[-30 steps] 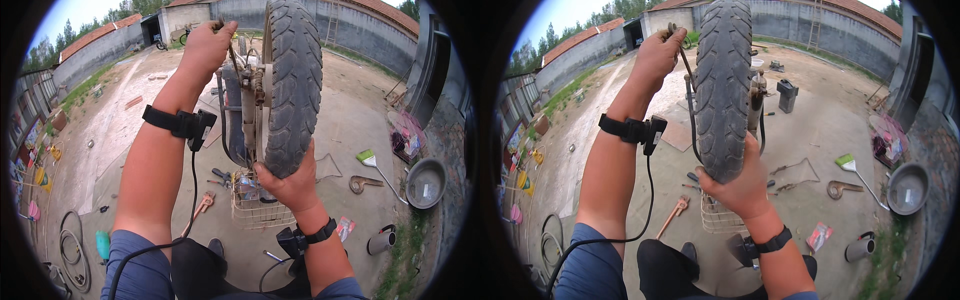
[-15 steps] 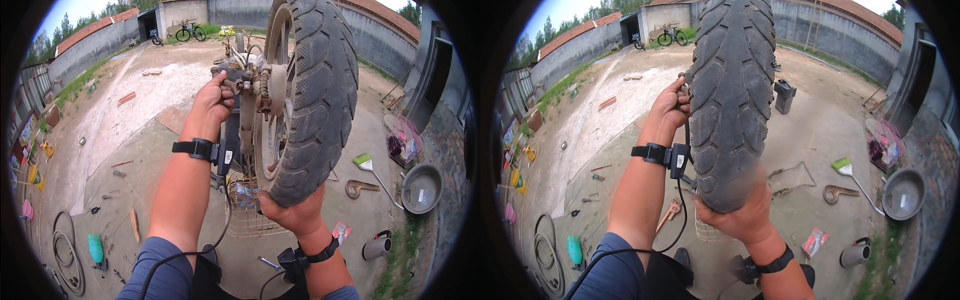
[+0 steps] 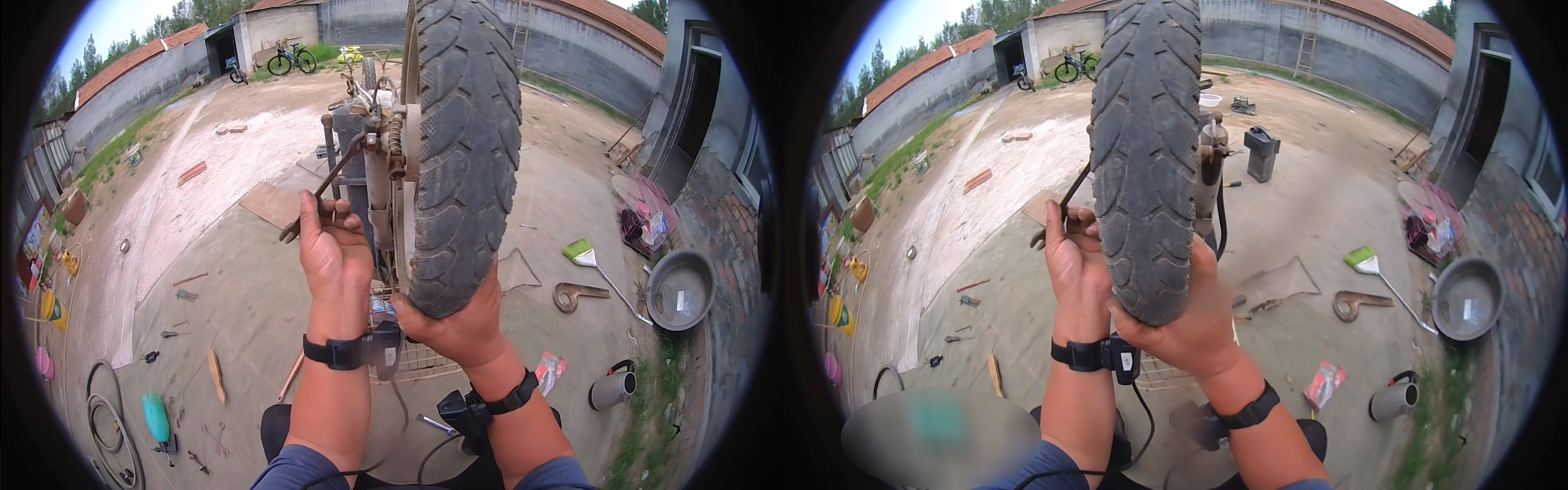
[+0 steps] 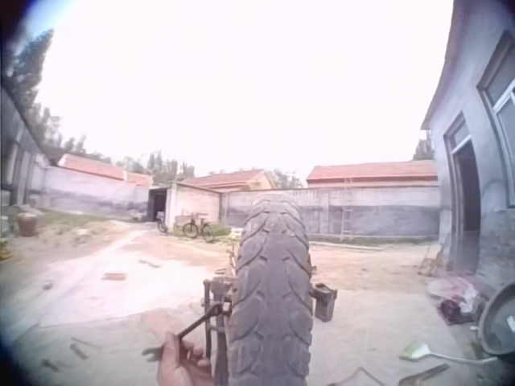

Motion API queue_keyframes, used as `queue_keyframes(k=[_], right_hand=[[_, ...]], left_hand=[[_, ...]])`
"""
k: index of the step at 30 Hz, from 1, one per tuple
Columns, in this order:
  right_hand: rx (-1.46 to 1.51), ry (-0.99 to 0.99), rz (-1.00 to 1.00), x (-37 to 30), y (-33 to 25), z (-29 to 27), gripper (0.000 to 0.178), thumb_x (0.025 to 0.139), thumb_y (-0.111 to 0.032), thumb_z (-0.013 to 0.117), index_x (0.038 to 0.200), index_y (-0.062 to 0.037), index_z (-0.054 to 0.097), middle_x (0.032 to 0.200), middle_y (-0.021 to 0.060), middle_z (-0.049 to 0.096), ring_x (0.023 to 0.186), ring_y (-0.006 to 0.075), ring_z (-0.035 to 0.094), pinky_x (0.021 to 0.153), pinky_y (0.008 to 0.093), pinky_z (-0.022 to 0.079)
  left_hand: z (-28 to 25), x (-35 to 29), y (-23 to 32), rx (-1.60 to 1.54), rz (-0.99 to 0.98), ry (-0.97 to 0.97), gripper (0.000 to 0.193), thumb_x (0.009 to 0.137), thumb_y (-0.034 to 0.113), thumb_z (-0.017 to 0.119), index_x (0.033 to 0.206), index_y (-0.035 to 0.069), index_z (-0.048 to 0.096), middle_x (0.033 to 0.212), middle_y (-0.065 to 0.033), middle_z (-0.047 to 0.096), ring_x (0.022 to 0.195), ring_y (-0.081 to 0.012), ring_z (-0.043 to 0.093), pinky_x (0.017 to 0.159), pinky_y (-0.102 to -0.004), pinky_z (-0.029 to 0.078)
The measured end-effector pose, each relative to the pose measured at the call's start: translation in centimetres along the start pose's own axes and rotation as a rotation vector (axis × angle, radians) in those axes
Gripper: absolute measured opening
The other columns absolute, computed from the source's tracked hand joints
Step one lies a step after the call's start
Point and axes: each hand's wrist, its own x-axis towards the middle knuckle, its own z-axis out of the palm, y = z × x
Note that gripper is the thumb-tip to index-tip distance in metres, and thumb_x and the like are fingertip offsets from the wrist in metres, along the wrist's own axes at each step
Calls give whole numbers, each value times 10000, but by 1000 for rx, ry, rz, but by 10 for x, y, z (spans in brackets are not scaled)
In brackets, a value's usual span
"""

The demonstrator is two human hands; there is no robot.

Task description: The person removes the rear wheel of a motorcycle by loosening axle nuts with a wrench and spanner, then detaches the wheel and places it on the ground. The person uses hand tools to manipulate the axle and brake components during removal.

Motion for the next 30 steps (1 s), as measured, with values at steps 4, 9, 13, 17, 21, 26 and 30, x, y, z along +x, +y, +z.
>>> queue_keyframes(k=[4,9,13,17,21,26,30], right_hand=[[56,19,25,0,-3,1,917,685,-316,871,1382,-32,346,1142,162,632,954,320,689,816,388,555],[84,66,-28,-1,2,4,872,693,-313,862,1360,-37,373,1123,167,644,907,321,706,778,380,567],[28,65,-23,1,-1,-1,868,692,-300,863,1363,-39,377,1136,168,634,919,317,702,781,381,565],[116,47,11,-3,1,6,903,683,-306,875,1377,-31,367,1150,173,626,932,328,693,794,394,560],[77,51,-42,-2,3,4,934,672,-307,889,1386,-24,358,1177,182,611,967,340,678,822,401,549],[-21,-110,-12,-6,5,-4,945,659,-308,895,1384,-3,372,1219,185,589,1025,346,650,863,406,533],[-70,-162,52,-8,5,-5,898,648,-306,898,1345,18,435,1208,185,592,1041,339,642,871,406,529]], left_hand=[[27,-22,25,605,537,-249,249,1028,212,581,1180,15,590,849,-45,620,719,-123,627,604,-236,462],[62,8,54,1026,641,-512,287,1016,234,612,1176,-2,646,779,5,578,649,-67,536,572,-207,428],[108,48,63,1160,517,-576,341,999,330,633,1092,4,673,670,36,493,558,-42,447,502,-208,338],[115,115,63,1024,148,-575,379,974,415,645,987,36,642,664,34,467,569,-64,432,502,-219,323],[86,153,41,776,-142,-404,324,980,394,636,947,73,600,718,11,528,615,-106,491,498,-232,354],[42,136,7,320,-280,-264,196,1034,274,539,998,91,599,886,-49,682,740,-172,653,604,-282,551],[2,115,-10,12,-305,-173,187,1031,245,544,1019,71,611,946,-78,699,800,-181,673,678,-290,583]])
